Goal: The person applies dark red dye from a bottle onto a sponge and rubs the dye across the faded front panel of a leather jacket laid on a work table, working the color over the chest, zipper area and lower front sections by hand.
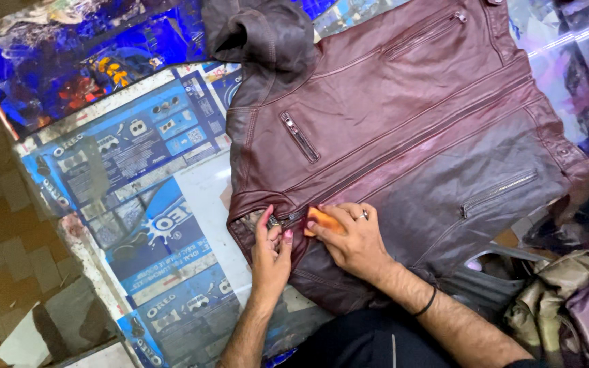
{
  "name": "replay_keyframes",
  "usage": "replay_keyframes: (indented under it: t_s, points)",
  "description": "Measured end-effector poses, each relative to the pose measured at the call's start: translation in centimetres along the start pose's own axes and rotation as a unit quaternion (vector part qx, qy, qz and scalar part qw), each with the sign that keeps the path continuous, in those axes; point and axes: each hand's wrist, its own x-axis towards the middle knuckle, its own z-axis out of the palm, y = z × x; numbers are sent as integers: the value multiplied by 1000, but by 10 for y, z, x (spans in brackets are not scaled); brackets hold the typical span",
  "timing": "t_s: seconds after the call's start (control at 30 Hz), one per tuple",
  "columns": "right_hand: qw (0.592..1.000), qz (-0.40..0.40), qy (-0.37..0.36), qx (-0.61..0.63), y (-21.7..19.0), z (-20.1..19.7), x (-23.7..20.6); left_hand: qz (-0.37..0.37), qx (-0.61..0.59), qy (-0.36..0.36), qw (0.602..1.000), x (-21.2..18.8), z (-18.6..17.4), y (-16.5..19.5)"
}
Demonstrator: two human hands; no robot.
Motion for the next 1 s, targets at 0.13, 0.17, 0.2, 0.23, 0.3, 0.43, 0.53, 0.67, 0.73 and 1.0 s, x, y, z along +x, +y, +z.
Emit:
replay_keyframes:
  t_s: [0.13, 0.17, 0.2, 0.23, 0.3, 0.43, 0.53, 0.67, 0.73, 1.0]
  points:
    - [997, 60, 51, 15, -9, 8, -6, -1, 61, 41, 997, -6, 3, -5]
    - [1000, 7, 21, 14, -10, 9, -7, 3, 48, 44, 998, -7, 3, -6]
    - [999, -46, -9, 12, -8, 9, -8, 7, 35, 45, 998, -8, 3, -8]
    - [994, -101, -39, 8, -3, 6, -8, 30, 27, 46, 998, -8, 4, -10]
    - [996, -76, -11, -46, 24, -5, -7, 75, 10, 49, 996, -8, 5, -16]
    - [971, 84, 27, -223, 124, -44, -3, 85, 22, 66, 994, -9, 8, -25]
    - [944, 184, 86, -260, 175, -59, -7, 83, 23, 74, 994, -10, 8, -29]
    - [943, 215, 84, -242, 117, -26, -10, 79, 10, 83, 993, -9, 9, -30]
    - [973, 191, 7, -130, 50, -4, -14, 82, -1, 81, 993, -9, 10, -30]
    - [979, 94, -24, -178, 67, -41, -5, 72, 33, 94, 992, -9, 11, -31]
